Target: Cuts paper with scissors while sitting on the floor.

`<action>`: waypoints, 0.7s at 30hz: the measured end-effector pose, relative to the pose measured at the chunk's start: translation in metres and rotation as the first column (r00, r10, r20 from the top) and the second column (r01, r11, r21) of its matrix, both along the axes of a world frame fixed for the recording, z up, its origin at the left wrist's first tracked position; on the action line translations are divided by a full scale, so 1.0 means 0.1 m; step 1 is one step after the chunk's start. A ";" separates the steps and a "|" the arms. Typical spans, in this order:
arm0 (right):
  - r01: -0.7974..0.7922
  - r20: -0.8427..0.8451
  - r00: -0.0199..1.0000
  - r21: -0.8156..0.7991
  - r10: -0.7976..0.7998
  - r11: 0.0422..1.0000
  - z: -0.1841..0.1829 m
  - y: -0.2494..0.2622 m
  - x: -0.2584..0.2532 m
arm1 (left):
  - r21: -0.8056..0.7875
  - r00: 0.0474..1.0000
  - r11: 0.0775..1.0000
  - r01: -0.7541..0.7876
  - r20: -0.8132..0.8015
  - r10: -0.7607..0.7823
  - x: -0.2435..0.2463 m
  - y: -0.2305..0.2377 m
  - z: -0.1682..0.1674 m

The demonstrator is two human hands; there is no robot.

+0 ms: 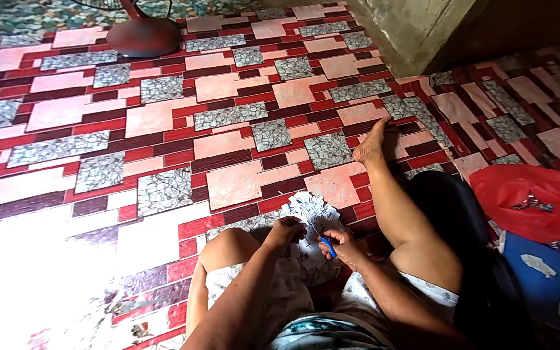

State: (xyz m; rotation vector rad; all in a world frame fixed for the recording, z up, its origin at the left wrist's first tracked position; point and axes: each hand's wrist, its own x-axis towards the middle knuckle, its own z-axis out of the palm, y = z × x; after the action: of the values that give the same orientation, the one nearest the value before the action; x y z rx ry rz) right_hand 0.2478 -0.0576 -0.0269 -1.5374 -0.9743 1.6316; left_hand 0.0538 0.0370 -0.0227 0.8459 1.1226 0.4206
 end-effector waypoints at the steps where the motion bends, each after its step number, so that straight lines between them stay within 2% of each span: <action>1: -0.007 -0.008 1.000 -0.022 0.007 1.000 0.00 0.00 0.01 | -0.003 1.000 1.000 -0.006 0.002 0.006 0.00 0.00 0.00; 4: -0.043 -0.026 0.999 -0.067 0.042 0.997 0.00 0.00 0.00 | -0.009 1.000 1.000 -0.020 0.011 0.020 0.00 0.00 0.00; 11: -0.048 -0.030 0.998 -0.024 0.047 0.999 -0.04 0.00 -0.02 | -0.022 1.000 1.000 0.010 0.000 -0.010 0.01 0.00 0.02; 16: 0.004 -0.015 1.000 0.003 -0.004 1.000 -0.04 0.00 -0.02 | -0.025 1.000 0.999 0.029 0.011 -0.029 0.00 0.00 -0.01; 21: 0.045 0.003 0.999 0.016 -0.045 0.999 -0.03 0.01 0.01 | -0.042 1.000 0.999 -0.026 0.006 0.026 -0.03 0.01 0.00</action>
State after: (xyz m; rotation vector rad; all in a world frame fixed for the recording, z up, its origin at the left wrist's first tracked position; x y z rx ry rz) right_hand 0.2488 -0.0563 -0.0295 -1.5408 -0.9453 1.5871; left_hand 0.0510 0.0384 -0.0231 0.7936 1.1333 0.4197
